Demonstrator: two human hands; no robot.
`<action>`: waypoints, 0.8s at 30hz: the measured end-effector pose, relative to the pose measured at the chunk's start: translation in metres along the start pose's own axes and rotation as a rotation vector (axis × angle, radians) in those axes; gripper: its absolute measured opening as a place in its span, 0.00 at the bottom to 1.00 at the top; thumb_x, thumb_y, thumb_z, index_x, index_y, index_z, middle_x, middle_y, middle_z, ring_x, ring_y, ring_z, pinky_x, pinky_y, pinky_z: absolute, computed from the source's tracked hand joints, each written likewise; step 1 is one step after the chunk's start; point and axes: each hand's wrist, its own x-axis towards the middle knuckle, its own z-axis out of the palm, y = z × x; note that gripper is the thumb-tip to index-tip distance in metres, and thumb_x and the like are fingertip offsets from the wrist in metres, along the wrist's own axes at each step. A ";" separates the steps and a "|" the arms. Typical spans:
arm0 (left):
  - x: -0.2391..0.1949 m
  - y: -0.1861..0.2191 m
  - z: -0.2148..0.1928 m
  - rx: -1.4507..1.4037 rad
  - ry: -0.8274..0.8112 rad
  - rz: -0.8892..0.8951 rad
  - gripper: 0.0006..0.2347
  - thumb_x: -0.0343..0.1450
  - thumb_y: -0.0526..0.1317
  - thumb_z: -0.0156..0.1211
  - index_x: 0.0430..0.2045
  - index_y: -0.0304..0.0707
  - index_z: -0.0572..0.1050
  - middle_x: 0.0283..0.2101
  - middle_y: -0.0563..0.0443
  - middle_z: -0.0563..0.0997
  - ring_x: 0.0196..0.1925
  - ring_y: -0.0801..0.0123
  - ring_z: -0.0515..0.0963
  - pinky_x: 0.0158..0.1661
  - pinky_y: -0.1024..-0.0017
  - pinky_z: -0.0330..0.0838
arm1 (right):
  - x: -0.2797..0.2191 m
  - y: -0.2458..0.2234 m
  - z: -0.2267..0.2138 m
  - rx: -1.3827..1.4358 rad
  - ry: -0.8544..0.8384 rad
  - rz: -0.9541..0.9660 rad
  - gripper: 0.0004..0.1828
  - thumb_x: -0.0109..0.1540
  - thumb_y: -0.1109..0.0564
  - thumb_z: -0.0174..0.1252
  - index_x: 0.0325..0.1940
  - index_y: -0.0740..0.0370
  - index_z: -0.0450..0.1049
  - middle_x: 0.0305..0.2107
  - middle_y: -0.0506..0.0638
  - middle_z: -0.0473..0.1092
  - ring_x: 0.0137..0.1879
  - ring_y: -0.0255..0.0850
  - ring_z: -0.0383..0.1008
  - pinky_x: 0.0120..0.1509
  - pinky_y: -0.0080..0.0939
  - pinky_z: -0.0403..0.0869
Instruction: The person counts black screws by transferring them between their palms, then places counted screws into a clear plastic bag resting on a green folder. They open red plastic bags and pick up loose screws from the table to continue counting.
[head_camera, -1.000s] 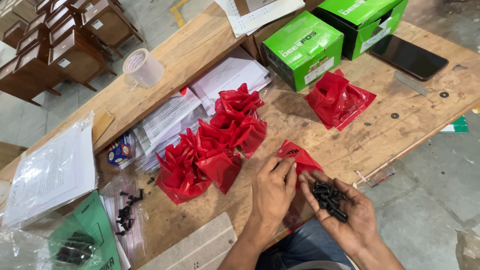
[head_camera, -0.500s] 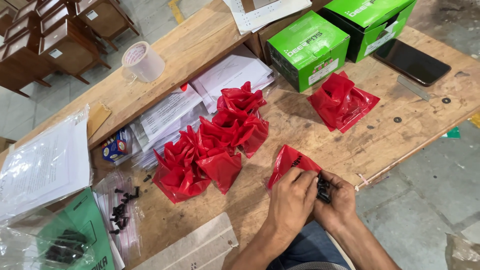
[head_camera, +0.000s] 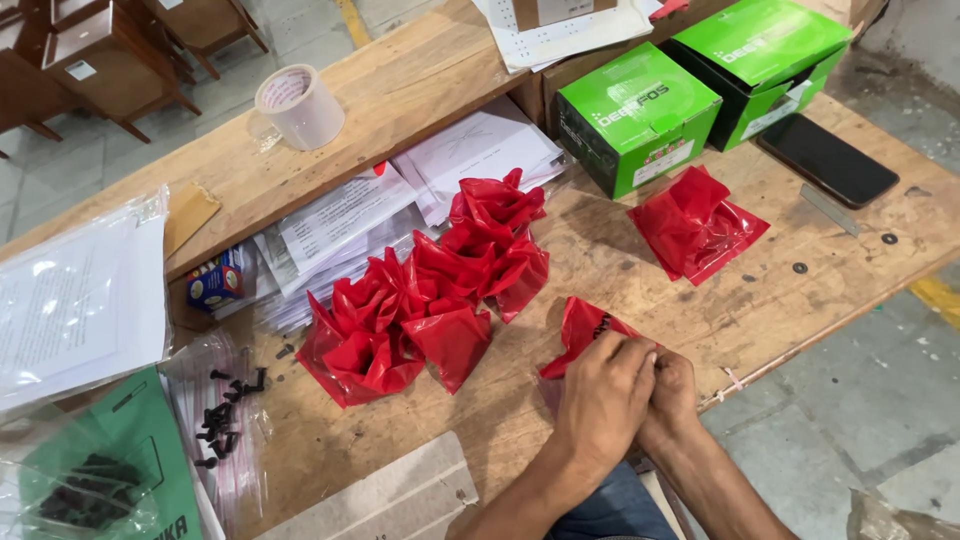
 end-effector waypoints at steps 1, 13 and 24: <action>-0.002 0.000 0.000 -0.001 -0.007 0.020 0.06 0.73 0.34 0.61 0.41 0.32 0.79 0.40 0.38 0.79 0.40 0.46 0.81 0.41 0.56 0.76 | 0.007 0.003 -0.012 -0.022 -0.085 -0.017 0.16 0.71 0.55 0.41 0.48 0.68 0.72 0.40 0.60 0.74 0.47 0.51 0.76 0.55 0.55 0.76; 0.025 -0.006 -0.044 -0.055 0.004 -0.015 0.07 0.73 0.34 0.59 0.42 0.32 0.79 0.41 0.39 0.81 0.40 0.47 0.82 0.42 0.57 0.77 | -0.003 -0.043 0.097 -0.084 0.019 0.132 0.16 0.70 0.57 0.39 0.50 0.67 0.71 0.47 0.57 0.74 0.55 0.46 0.74 0.66 0.48 0.71; 0.025 -0.022 -0.051 0.013 0.109 -0.015 0.06 0.72 0.32 0.61 0.40 0.32 0.80 0.39 0.39 0.81 0.41 0.47 0.82 0.43 0.57 0.76 | -0.070 -0.097 0.158 -0.947 -0.257 0.074 0.19 0.64 0.63 0.49 0.59 0.62 0.70 0.50 0.57 0.76 0.58 0.48 0.75 0.65 0.52 0.71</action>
